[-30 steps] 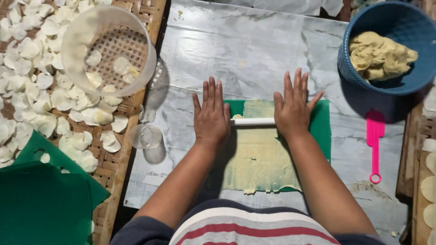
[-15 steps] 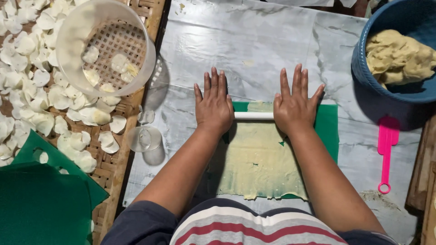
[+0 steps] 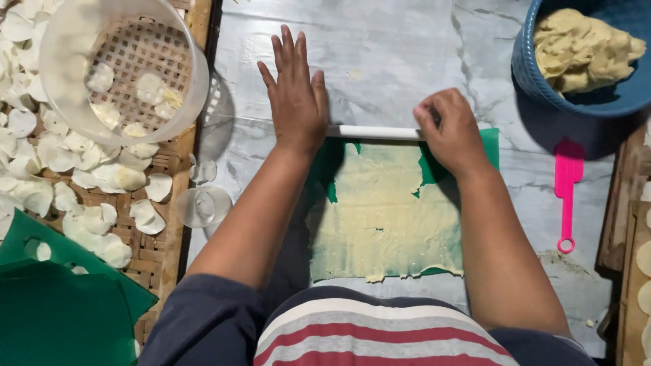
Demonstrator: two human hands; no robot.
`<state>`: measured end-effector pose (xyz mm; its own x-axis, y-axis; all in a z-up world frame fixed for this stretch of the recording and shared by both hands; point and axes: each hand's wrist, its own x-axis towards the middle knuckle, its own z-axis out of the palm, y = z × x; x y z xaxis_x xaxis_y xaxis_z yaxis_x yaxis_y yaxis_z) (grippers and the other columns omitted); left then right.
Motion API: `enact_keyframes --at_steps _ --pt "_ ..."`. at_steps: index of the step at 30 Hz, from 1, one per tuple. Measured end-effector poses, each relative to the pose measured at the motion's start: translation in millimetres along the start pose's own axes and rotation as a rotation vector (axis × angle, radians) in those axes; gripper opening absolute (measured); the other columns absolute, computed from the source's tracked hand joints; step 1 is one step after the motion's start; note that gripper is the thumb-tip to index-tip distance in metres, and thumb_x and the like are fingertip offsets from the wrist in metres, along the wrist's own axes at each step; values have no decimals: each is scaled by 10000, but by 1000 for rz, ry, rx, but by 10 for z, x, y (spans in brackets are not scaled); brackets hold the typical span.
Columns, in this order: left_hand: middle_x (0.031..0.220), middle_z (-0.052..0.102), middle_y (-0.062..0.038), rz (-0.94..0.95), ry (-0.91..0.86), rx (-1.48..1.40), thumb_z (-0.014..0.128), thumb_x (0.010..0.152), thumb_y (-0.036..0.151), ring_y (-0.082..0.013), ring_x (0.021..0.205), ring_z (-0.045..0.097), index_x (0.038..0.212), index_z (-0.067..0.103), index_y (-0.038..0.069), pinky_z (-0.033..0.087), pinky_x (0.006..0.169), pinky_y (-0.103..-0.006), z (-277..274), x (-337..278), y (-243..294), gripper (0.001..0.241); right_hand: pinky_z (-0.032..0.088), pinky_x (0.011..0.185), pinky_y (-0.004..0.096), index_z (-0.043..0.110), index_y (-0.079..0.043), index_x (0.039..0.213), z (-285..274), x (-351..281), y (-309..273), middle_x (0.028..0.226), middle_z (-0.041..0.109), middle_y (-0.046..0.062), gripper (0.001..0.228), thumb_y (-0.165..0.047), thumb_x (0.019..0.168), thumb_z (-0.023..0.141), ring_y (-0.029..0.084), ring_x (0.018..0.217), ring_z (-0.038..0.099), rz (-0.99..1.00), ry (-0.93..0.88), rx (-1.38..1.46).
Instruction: Rolling out dough into a thin sheet using a small rolling pin on a plastic mat
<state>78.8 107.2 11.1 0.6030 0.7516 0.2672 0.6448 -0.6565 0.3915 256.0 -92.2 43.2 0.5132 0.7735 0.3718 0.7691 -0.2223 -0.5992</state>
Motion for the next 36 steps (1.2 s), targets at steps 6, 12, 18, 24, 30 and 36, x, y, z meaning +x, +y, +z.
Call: enact_keyframes --at_steps 6,12,18,24,30,36 --pt "1646 333 -212 438 -84 -203 548 1042 245 -386 1539 311 1565 414 66 184 1256 -588 -249 -1337 374 568 478 892 476 691 -206 1230 -80 -498 467 1124 568 29 400 -210 848 811 325 1097 588 -31 -374 -266" --pt "1660 361 -91 483 -326 -69 379 1025 612 -276 1553 294 1609 355 231 92 1255 -613 -297 -1789 351 697 424 932 504 619 -30 1237 -597 -836 150 1091 496 156 237 -89 1012 666 441 1065 524 -149 -163 -227" --pt "1420 614 -146 472 -164 -336 455 1081 408 -330 1415 508 1477 544 175 209 1229 -597 -362 -1682 228 468 437 965 501 646 -9 1127 -1039 -1788 57 1063 571 171 173 -117 1004 703 434 1090 567 -65 -155 -164" --pt "1195 629 0 337 128 -457 578 987 236 -247 1224 598 1179 680 191 329 1187 -475 -394 -1798 498 222 457 1012 494 686 -113 1192 -1073 -2548 16 1122 590 107 287 -188 919 728 385 1112 593 128 -239 -179" --pt "1696 251 -182 373 -409 -8 292 1090 429 -333 1594 99 1608 322 76 -53 1272 -550 -136 -1953 942 628 59 1156 742 391 -89 1588 -783 -2432 -192 1685 301 214 538 -308 1097 425 375 1552 251 259 -312 -393" --pt "1716 186 -167 418 -379 -23 308 1084 427 -371 1585 139 1640 260 86 116 1269 -550 -274 -2430 787 653 14 1143 804 362 -103 1616 -704 -2800 -413 1717 260 164 581 -369 1099 360 366 1578 196 250 -272 -581"
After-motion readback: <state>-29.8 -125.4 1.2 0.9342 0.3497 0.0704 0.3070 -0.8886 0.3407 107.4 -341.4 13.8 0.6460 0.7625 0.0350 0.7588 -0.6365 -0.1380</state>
